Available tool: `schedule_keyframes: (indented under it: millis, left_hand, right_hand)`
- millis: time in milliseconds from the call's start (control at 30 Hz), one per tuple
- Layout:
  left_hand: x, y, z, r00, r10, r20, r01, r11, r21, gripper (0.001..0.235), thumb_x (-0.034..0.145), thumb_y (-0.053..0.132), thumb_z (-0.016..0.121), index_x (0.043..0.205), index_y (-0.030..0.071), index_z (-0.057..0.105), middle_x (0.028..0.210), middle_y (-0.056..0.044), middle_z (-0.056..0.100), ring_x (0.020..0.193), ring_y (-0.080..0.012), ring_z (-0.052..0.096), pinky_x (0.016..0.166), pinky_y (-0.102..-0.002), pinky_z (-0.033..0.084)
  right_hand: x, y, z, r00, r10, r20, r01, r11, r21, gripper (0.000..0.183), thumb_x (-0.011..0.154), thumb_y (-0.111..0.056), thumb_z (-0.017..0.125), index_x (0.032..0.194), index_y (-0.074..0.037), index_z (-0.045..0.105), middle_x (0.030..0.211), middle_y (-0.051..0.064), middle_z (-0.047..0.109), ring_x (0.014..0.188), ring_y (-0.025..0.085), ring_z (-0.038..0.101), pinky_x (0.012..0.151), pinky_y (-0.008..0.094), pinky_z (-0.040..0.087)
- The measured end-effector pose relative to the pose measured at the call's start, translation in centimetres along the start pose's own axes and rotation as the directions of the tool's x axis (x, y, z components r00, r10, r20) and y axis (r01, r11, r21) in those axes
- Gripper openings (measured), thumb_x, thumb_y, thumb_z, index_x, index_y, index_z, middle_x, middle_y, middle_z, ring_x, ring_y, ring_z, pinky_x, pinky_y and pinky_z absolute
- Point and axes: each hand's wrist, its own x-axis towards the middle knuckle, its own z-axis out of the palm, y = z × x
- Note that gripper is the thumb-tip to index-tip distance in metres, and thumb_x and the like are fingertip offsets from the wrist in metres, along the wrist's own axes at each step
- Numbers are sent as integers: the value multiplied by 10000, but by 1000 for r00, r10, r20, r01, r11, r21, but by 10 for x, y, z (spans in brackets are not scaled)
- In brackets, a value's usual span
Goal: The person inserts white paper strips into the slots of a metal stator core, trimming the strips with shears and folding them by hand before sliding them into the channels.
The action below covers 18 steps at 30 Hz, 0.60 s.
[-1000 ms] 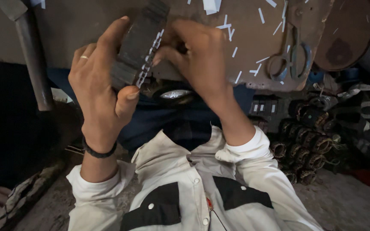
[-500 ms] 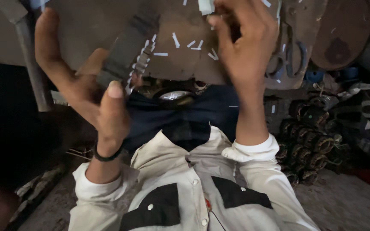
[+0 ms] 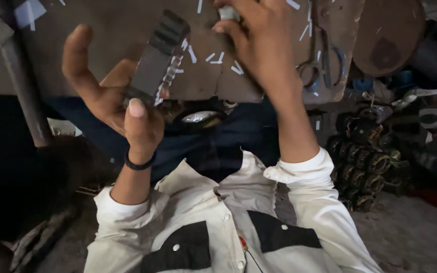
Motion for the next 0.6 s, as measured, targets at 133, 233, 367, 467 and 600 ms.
schedule_keyframes:
  millis: [133,233,367,467,600]
  left_hand:
    - [-1,-3,-3,999,25,-24,-23,996,88,666,955,275,684,1473,-39,406,1465,-76,385,696,-234,686,599,-310,521]
    - [-6,5,-7,985,137,-102,-104,955,277,538,955,203,662,1403,-21,467,1319,-75,476,731,-224,694,637,-326,548]
    - [-25,41,-12,905,426,-11,-375,807,457,380,955,107,631,1311,3,548,1123,-73,597,777,-212,704,687,-347,584]
    - [-42,64,1,919,293,263,-384,817,430,287,956,35,608,1242,21,609,976,-73,688,812,-203,711,725,-363,611]
    - [-47,62,36,943,-144,300,11,914,406,426,865,132,773,1173,-93,583,998,-158,695,809,-233,688,725,-331,548]
  right_hand:
    - [0,4,2,998,59,26,-58,998,-38,316,923,-194,939,1075,-33,715,838,112,654,707,278,606,664,389,476]
    - [1,4,2,981,177,76,-179,984,21,327,963,-217,953,997,-12,701,768,101,656,618,234,607,597,351,470]
    - [-8,-10,-19,999,1,-52,3,997,74,178,964,-86,859,1035,-8,715,903,132,725,762,223,693,675,314,526]
    - [-26,-34,-37,919,385,89,-382,807,451,85,1023,12,765,1100,27,734,895,102,764,769,144,738,670,259,545]
    - [-61,-74,-50,868,446,219,-460,554,694,179,950,138,706,1101,49,669,947,130,746,811,161,734,729,272,617]
